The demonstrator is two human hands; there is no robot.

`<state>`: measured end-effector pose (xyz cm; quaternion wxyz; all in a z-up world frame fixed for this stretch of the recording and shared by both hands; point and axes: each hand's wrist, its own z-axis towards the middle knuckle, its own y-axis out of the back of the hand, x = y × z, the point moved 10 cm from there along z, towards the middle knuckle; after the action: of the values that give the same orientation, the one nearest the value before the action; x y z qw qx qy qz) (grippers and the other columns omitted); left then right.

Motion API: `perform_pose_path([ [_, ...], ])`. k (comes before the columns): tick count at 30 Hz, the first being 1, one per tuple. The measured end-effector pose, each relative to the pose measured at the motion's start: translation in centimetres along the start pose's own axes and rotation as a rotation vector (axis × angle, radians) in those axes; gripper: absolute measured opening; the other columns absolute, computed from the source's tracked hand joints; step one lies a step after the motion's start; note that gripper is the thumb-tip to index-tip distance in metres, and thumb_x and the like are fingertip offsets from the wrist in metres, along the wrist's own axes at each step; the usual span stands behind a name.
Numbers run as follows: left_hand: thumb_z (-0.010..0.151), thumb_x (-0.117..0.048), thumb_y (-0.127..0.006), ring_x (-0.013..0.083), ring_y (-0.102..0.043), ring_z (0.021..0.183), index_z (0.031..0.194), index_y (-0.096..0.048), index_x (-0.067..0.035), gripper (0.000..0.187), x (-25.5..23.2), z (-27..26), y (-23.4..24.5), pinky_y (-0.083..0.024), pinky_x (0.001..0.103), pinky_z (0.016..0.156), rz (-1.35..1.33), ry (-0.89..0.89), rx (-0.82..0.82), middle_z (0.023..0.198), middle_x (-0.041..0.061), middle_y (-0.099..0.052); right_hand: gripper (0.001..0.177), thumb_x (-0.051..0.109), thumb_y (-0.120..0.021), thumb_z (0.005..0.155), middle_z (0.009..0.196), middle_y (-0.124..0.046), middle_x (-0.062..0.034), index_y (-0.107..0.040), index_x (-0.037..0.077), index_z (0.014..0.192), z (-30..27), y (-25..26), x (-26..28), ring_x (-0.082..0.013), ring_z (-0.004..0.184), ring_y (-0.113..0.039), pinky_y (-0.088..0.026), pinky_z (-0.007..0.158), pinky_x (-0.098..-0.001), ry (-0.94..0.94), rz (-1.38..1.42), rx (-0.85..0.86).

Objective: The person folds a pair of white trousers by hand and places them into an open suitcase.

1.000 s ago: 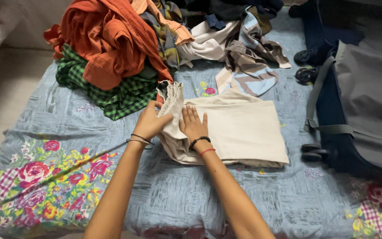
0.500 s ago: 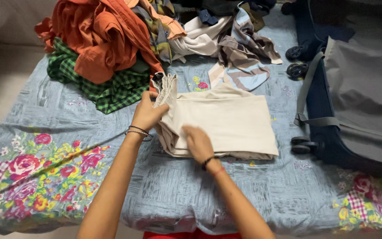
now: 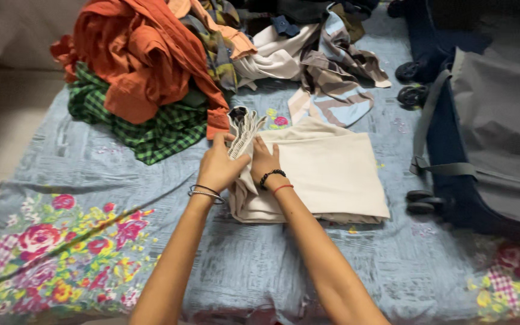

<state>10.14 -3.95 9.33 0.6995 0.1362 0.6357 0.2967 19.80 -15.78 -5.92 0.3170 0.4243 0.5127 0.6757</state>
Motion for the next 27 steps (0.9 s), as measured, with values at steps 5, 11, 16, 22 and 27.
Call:
perform_pose_path([
  [5, 0.073, -0.034, -0.076, 0.0397, -0.073, 0.089, 0.124, -0.053, -0.007, 0.062, -0.5, 0.1, 0.1, -0.056, 0.048, 0.08, 0.049, 0.024, 0.004, 0.093, 0.022, -0.074, 0.058, 0.029, -0.052, 0.095, 0.166, -0.026, -0.0147, -0.045, 0.007, 0.149, -7.8, 3.8, 1.7, -0.0338, 0.153, -0.019, -0.015, 0.117, -0.0675, 0.118, -0.005, 0.06],
  [11, 0.077, -0.034, -0.075, 0.0472, -0.069, 0.091, 0.127, -0.048, -0.006, 0.063, -2.9, 0.5, -3.1, -0.053, 0.054, 0.081, 0.128, -0.058, -0.02, 0.095, 0.028, -0.072, 0.056, 0.031, -0.057, 0.091, 0.153, -0.044, -0.0188, -0.057, 0.006, 0.141, -14.2, 6.2, 6.7, -0.0366, 0.15, -0.029, -0.016, 0.116, -0.0681, 0.176, 0.021, -0.019],
  [16, 0.077, -0.032, -0.074, 0.0501, -0.068, 0.086, 0.126, -0.045, -0.007, 0.062, -6.0, -0.4, -5.2, -0.052, 0.057, 0.078, 0.134, -0.15, -0.065, 0.095, 0.028, -0.071, 0.035, 0.028, -0.054, 0.097, 0.141, -0.059, -0.0144, -0.067, 0.011, 0.125, -16.4, 6.0, 6.2, -0.0323, 0.144, -0.042, -0.017, 0.125, -0.0632, 0.147, 0.125, 0.087],
  [22, 0.077, -0.033, -0.076, 0.0507, -0.068, 0.081, 0.127, -0.044, -0.005, 0.066, -8.2, -0.7, -8.6, -0.054, 0.058, 0.077, 0.184, -0.1, -0.061, 0.082, 0.029, -0.071, 0.043, 0.019, -0.059, 0.086, 0.136, -0.06, -0.0192, -0.064, 0.005, 0.127, -19.3, 8.8, 1.9, -0.0387, 0.134, -0.05, -0.03, 0.118, -0.0581, 0.153, 0.239, -0.165],
  [27, 0.075, -0.032, -0.077, 0.0484, -0.07, 0.081, 0.12, -0.046, -0.001, 0.063, -8.8, -1.1, -12.8, -0.057, 0.056, 0.076, 0.234, -0.068, 0.025, 0.084, 0.027, -0.071, 0.048, 0.015, -0.048, 0.093, 0.125, -0.069, -0.0198, -0.06, 0.002, 0.138, -19.7, 10.8, -6.0, -0.0332, 0.117, -0.067, -0.052, 0.1, -0.0427, -0.154, 0.694, -0.357],
])
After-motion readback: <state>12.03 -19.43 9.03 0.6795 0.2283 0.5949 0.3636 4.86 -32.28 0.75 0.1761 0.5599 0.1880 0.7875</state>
